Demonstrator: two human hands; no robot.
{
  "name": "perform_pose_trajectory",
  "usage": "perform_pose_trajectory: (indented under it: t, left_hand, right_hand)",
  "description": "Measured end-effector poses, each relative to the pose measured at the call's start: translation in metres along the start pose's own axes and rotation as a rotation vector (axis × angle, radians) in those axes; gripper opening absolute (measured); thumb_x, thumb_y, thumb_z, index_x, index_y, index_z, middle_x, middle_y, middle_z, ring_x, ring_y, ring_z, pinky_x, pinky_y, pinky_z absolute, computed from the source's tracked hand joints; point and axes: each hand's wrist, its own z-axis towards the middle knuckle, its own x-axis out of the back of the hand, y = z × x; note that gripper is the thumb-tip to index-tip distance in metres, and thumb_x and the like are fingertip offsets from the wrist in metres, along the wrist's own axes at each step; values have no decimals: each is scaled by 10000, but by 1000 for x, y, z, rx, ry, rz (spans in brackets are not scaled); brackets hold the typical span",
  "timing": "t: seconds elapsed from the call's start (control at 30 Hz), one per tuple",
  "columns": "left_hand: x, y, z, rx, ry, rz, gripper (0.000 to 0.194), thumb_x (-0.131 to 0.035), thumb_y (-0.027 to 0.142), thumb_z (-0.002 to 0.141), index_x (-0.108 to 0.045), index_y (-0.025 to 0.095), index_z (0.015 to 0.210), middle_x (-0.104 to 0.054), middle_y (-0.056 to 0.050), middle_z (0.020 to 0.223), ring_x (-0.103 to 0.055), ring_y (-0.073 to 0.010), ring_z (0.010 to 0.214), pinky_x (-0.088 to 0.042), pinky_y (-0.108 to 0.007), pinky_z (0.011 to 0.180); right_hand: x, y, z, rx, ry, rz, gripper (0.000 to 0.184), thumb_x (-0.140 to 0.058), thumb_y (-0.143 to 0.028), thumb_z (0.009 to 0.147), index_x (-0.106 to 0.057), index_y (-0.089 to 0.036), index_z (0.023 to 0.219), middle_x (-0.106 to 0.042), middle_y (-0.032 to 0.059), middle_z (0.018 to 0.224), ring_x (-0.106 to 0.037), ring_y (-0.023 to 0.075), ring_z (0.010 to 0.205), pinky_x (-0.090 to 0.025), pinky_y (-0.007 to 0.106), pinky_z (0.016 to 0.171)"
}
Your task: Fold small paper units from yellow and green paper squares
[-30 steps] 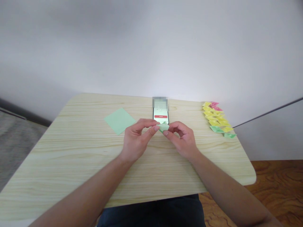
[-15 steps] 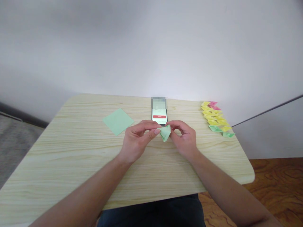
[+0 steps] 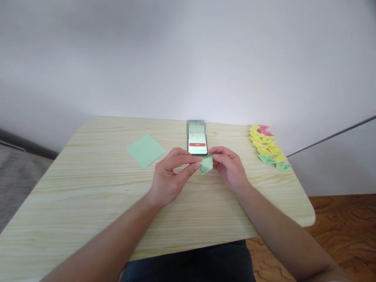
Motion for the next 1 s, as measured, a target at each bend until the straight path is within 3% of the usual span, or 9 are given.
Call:
perform_pose_trajectory:
  t: [0.47, 0.8, 1.0]
  left_hand:
    - [1, 2, 0, -349, -103, 289, 314, -753, 139, 854, -775, 308, 1117, -725, -40, 988, -628, -176, 886, -514, -353, 811]
    - [3, -5, -4, -434, -140, 387, 333, -740, 168, 861, -751, 336, 1147, -756, -37, 1021, -626, -192, 883, -516, -376, 824]
    - [4, -5, -4, -455, -166, 417, 371, -745, 146, 847, -739, 346, 1159, -755, -29, 1026, -615, -195, 896, -505, -377, 827]
  right_hand:
    - [-1, -4, 1, -51, 71, 27, 103, -741, -173, 714, -712, -229, 795, -648, -36, 736, -559, 114, 655, -474, 231, 609]
    - [0, -2, 2, -76, 67, 45, 122, -720, -159, 687, -656, -233, 760, -628, -40, 744, -569, 129, 675, -480, 249, 614]
    - [-1, -4, 0, -78, 50, 33, 128, -746, -176, 702, -669, -234, 786, -609, -47, 747, -526, 109, 659, -427, 223, 584]
